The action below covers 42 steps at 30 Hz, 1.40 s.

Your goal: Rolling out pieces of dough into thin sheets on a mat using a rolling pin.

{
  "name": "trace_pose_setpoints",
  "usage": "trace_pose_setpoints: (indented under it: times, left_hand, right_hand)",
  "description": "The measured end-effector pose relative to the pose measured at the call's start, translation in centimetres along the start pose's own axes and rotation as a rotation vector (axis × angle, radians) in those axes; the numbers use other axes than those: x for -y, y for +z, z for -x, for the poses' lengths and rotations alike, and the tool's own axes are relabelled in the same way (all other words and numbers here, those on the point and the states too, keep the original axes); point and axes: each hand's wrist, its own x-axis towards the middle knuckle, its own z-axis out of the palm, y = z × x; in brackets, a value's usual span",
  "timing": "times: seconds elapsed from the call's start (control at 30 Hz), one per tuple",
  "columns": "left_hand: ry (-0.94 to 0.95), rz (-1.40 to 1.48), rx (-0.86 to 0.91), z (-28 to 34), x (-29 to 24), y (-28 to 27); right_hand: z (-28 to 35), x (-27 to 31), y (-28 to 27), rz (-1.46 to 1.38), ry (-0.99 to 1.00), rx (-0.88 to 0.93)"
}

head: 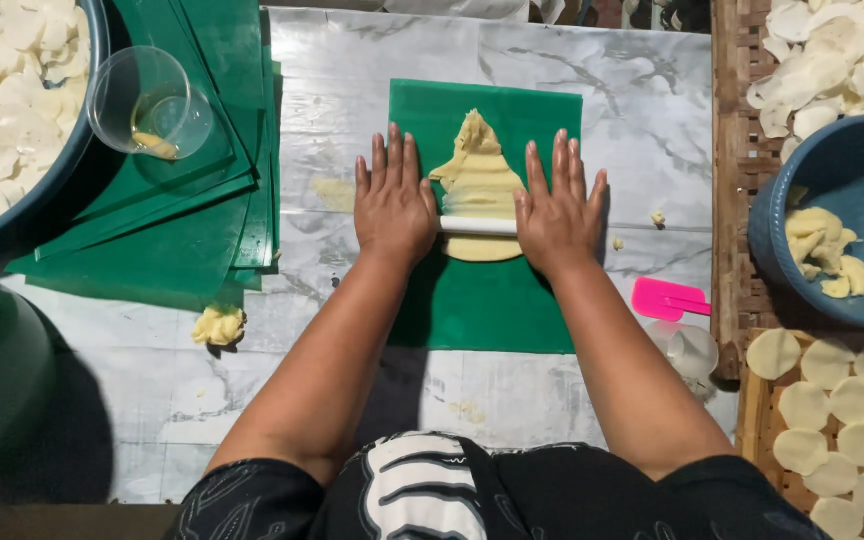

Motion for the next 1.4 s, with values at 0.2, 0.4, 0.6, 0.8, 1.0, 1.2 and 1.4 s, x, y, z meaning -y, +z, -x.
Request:
trace_pose_setpoints:
  times: [0.2,0.4,0.6,0.8,1.0,1.2,1.4]
  left_hand:
    - [0.004,-0.006,-0.014,0.6,-0.4,-0.9]
    - [0.06,-0.012,-0.011,6.5,0.4,0.7]
    - [0.104,-0.01,0.034,10.8,1.1,0.5]
    - [0.134,0.015,-0.045,12.4,1.5,1.8]
    - [0.123,0.002,-0.104,5.8,0.4,0.0]
    - [0.04,0.002,-0.027,-2.9,-0.3,-1.8]
    - [-0.023,-0.046,-0.099,-9.5,-0.2,-0.6]
  right_hand:
    - [-0.8,-0.1,0.5,0.031,-0.016,-0.071]
    - [5.6,-0.2,2.5,0.111,-0.102,-0.215]
    - [11.3,0.3,3.0,0.045,-0.133,-0.252]
    - [14.2,0.5,3.4,-0.037,-0.078,-0.152]
    - [5.2,-0.7,3.5,0.022,-0.098,-0.266]
    - [-3.6,-0.5,1.1,-0.002,0.041,-0.082]
    - [-9.3,-1.6,0.9,-0.058,0.035,-0.222]
